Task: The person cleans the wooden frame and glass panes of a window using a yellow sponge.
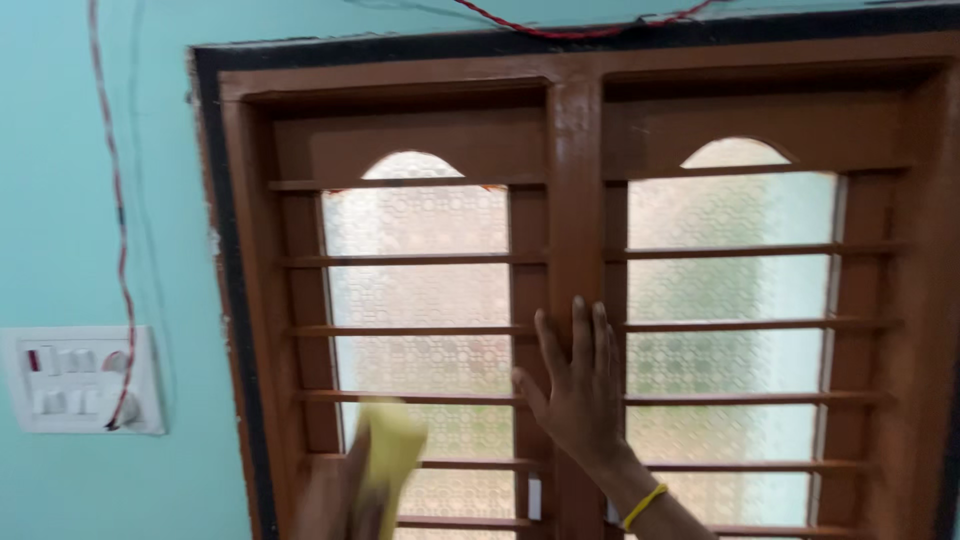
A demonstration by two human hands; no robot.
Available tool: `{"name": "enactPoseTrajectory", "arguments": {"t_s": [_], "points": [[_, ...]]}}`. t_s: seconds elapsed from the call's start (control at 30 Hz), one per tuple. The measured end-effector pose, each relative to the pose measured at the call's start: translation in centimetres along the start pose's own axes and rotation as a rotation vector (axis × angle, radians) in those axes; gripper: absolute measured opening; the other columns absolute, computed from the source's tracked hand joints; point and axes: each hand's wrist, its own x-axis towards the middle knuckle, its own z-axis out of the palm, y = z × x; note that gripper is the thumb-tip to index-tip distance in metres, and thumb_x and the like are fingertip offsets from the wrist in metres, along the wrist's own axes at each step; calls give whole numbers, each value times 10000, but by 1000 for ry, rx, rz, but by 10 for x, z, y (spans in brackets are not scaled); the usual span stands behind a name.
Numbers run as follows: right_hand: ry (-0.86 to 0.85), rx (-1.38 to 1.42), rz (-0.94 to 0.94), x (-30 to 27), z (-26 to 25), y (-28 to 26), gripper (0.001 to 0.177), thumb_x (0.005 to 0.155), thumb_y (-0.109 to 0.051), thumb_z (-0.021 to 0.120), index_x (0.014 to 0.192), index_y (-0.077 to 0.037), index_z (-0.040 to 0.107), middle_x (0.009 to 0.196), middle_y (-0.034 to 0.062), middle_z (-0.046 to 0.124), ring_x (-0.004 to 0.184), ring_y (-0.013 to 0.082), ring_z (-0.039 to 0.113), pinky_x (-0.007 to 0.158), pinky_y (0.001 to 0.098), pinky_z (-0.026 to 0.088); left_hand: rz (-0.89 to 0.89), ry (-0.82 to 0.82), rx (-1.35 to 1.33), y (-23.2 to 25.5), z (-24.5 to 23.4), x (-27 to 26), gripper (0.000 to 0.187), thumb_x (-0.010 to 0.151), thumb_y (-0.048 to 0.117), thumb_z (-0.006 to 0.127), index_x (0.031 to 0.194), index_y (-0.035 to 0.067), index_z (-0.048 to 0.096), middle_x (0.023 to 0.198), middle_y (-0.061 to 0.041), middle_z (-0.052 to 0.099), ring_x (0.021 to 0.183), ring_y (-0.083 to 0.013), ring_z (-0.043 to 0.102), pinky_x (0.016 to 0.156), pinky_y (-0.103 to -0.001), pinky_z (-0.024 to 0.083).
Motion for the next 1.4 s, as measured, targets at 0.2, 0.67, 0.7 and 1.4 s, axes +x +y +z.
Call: {"name": "enactPoseTrajectory", "arguments": {"t_s": [0.2, 0.67, 0.7, 1.4], "points": [[-5, -275, 9, -16, 25, 6, 654, 919, -440, 638, 1508, -206, 479, 1582, 241, 339, 1482, 433, 314, 1175, 587, 340, 143, 595, 952, -17, -76, 221, 484, 1088, 259, 579, 1532, 91, 483, 1132, -247, 570, 961, -345, 567, 812, -518, 430], [31, -124, 23, -22, 32, 13, 600, 893, -280, 622, 1475, -162, 532, 1568, 253, 362, 1468, 463, 336, 1150, 603, 352, -403, 557, 755, 24, -1, 433, 636, 795, 328, 758, 1244, -85, 577, 1156, -267, 611, 946, -361, 666, 749, -488, 576], [27, -133, 29, -23, 32, 13, 591, 892, -275, 624, 1466, -164, 536, 1570, 248, 365, 1467, 458, 341, 1155, 601, 353, -330, 510, 741, 32, 19, 432, 593, 807, 315, 752, 1228, -72, 593, 1149, -258, 618, 936, -352, 669, 745, -485, 578], [75, -166, 1, -22, 27, 12, 477, 959, -233, 631, 1423, -125, 638, 1582, 223, 417, 1489, 422, 370, 1206, 559, 360, -126, 123, 1822, 20, -151, 321, 362, 900, 410, 780, 1180, 180, 777, 1193, -137, 697, 1090, -274, 674, 869, -424, 586]]}}
